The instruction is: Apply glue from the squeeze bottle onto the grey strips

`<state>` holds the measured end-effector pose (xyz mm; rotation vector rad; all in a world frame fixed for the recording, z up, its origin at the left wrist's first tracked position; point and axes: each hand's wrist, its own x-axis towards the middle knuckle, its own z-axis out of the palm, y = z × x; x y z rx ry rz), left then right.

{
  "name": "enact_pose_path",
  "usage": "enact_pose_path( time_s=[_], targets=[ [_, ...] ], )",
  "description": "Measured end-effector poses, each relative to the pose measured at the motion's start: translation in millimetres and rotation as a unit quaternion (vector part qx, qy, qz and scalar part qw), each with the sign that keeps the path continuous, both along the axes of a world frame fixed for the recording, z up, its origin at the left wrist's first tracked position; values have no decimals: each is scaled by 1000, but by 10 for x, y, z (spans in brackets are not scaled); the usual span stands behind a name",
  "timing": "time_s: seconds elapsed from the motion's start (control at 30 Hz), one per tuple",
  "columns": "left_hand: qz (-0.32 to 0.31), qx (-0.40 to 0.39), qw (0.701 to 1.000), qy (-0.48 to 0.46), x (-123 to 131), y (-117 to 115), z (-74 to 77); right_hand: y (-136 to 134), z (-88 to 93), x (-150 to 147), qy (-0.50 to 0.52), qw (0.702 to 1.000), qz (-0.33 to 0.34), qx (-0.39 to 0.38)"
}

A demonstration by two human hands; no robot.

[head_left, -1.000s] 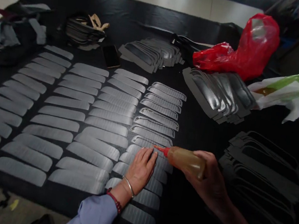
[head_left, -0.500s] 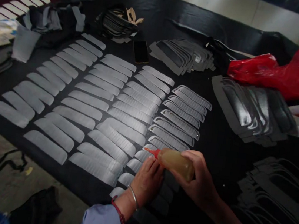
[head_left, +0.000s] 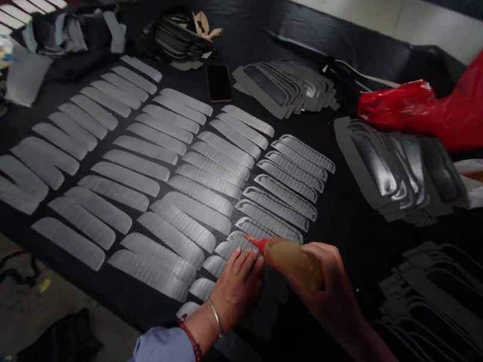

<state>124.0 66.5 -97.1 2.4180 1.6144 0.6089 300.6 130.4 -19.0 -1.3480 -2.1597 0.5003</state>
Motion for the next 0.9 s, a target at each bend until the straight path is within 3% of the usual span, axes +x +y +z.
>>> enact_pose_path(
  time_s=[0.9],
  targets=[
    [-91, -8, 995, 33, -91, 13, 28, -648, 86, 628, -4, 993, -115, -26]
  ],
)
